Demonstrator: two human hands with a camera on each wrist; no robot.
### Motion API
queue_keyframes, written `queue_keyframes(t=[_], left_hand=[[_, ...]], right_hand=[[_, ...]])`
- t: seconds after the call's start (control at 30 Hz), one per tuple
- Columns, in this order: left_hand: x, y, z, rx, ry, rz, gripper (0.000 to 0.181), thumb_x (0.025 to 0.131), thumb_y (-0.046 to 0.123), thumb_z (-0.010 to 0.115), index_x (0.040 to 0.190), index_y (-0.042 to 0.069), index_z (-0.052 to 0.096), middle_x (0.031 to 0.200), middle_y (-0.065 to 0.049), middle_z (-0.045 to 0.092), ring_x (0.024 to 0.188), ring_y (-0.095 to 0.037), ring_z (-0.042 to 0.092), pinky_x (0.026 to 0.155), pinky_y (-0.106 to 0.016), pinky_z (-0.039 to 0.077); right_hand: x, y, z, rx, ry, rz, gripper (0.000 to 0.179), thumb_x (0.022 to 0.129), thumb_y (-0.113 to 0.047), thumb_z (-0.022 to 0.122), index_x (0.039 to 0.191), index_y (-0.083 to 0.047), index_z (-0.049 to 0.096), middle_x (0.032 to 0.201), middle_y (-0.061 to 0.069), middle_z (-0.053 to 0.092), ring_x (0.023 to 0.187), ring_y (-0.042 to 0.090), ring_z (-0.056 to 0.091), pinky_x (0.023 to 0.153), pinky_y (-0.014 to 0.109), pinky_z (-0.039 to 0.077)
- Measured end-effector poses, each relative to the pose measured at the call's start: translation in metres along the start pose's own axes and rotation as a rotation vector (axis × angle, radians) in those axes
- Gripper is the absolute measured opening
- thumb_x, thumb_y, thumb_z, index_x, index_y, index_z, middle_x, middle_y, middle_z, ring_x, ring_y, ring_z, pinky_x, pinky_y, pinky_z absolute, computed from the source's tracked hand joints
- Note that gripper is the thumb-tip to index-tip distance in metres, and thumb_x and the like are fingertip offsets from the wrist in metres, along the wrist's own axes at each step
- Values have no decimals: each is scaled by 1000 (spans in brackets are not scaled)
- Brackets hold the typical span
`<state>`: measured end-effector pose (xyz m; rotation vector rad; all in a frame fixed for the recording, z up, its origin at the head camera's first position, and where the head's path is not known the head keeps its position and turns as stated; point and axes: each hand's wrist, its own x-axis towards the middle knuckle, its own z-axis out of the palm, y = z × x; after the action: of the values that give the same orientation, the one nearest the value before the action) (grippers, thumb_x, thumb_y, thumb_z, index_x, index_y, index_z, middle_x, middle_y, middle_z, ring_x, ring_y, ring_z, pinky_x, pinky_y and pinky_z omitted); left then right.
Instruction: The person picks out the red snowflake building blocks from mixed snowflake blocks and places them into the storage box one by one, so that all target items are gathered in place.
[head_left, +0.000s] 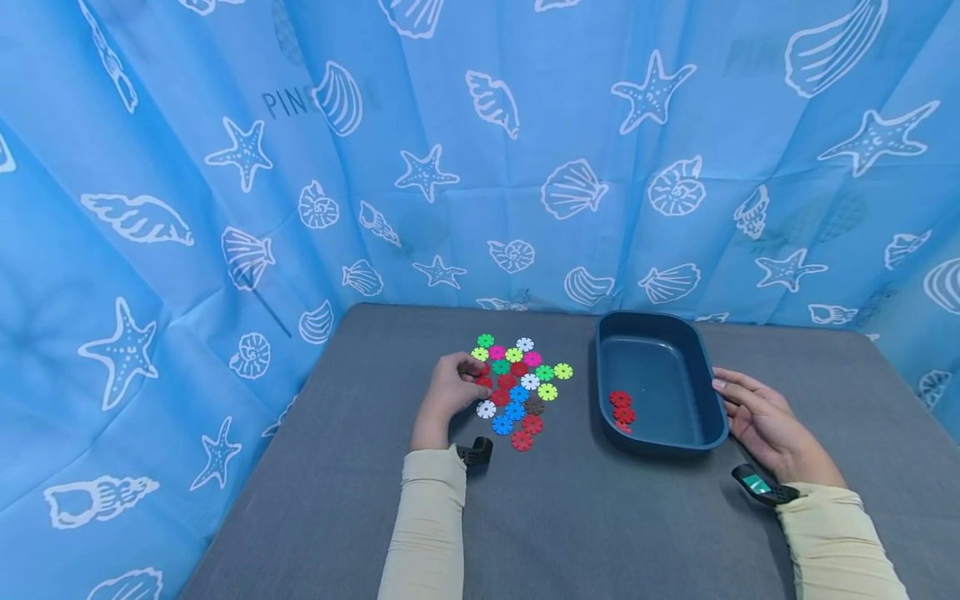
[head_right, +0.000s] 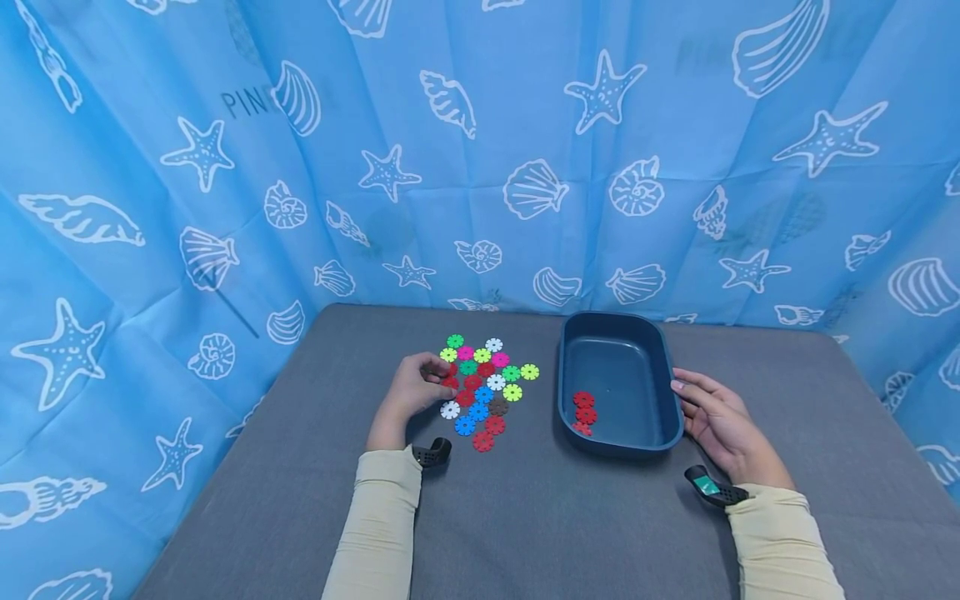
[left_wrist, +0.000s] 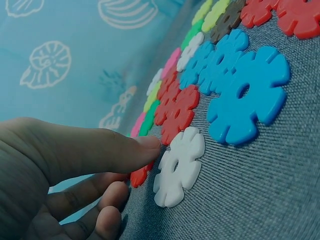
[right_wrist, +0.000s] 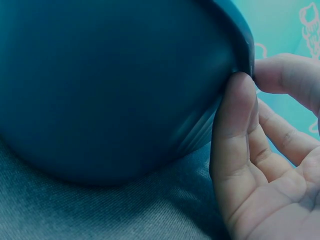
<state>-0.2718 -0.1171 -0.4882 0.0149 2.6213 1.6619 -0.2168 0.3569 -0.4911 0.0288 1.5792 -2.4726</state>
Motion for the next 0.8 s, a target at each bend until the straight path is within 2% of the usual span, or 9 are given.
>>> queue_keyframes(t=[0.47,0.8], left_hand=[[0,-1,3,58,16,-3,29,82,-4,85,108,3,75,108,-13,69,91,-24,60,82,-39,58],[1,1,3,60,3,2,28,83,-5,85,107,2,74,105,-13,69,89,-23,58,80,-37,56]], right_hand=[[-1,2,-1,8,-12,6,23,111,-10,55,120,-21,73,110,-2,79,96,12,77,79,30,64],[-2,0,0,-7,-5,7,23,110,-10,55,120,-22,73,110,-3,79,96,12,76,79,30,64]])
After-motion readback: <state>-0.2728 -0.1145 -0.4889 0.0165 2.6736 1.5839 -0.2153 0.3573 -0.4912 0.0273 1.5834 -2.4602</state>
